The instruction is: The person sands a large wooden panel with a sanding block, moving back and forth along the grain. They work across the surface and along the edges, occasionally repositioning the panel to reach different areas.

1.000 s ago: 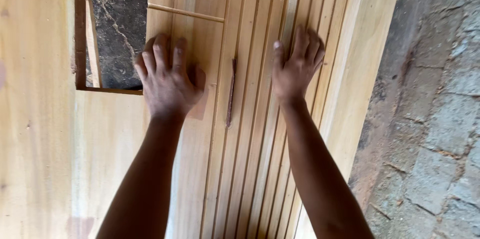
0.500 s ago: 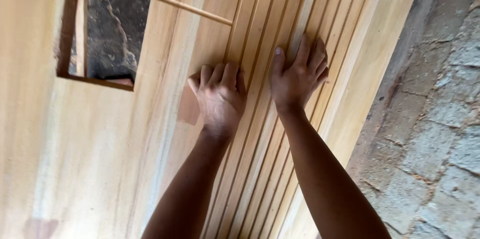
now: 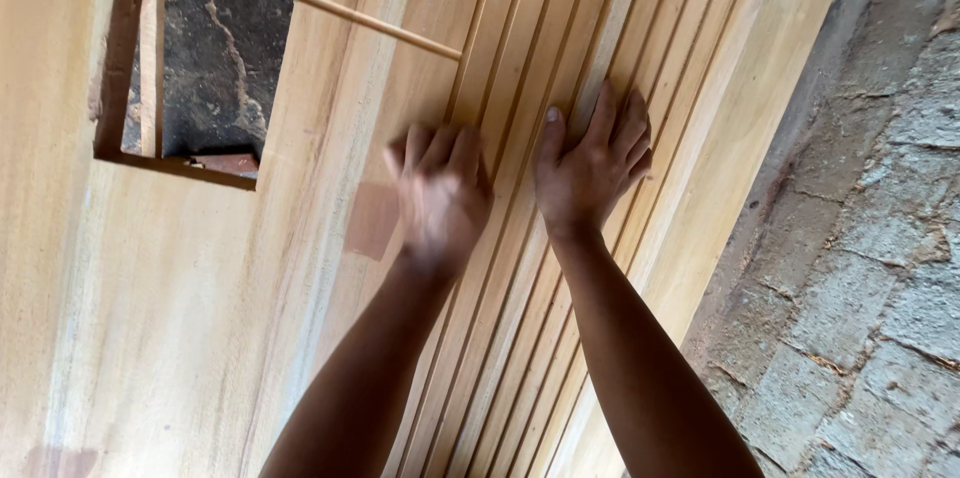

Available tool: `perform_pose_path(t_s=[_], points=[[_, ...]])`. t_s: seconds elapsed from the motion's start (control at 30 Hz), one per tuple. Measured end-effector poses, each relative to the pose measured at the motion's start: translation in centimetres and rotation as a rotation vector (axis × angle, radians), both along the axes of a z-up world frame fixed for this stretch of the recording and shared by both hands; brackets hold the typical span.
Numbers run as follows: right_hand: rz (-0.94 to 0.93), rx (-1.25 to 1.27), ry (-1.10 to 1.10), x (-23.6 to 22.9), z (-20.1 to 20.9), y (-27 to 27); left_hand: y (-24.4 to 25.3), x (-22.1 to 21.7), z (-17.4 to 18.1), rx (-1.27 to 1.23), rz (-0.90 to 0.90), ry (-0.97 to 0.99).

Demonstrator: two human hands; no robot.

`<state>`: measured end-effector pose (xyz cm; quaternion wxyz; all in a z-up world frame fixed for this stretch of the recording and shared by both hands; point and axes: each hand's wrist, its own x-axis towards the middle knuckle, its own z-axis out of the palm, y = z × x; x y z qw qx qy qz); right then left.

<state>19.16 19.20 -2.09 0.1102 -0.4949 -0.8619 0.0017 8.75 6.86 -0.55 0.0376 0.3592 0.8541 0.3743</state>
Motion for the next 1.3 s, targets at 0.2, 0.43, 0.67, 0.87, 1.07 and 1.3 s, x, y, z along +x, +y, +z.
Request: perform_pose_path(t_s=[0.2,0.43,0.67,0.87,1.07,1.3], points=[[0.007,-0.001,0.024,-0.4,0.4,0.1,-1.7,0.2,1.0,-0.007,0.002,0.039],[0.000,-0.024,0.011,0.1,0.4,-0.3,-1.0,0.6,-1.8,0.014,-0.017,0.113],[0.024,0.005,0.022,-0.8,0.4,0.5,0.7,-0.9,0.5,0.032,-0.008,0.056],[-0.003,0.002,0.034,-0.3,0.6,-0.3,1.8,-1.6,0.5,0.082,-0.008,0.122],[0.010,0.009,0.038,-0.7,0.5,0.1,1.5,-0.6,-1.8,0.035,-0.029,0.039],[0.018,-0.001,0.030,-0.6,0.6,0.2,1.3,-0.9,-1.9,0.036,-0.043,0.036]])
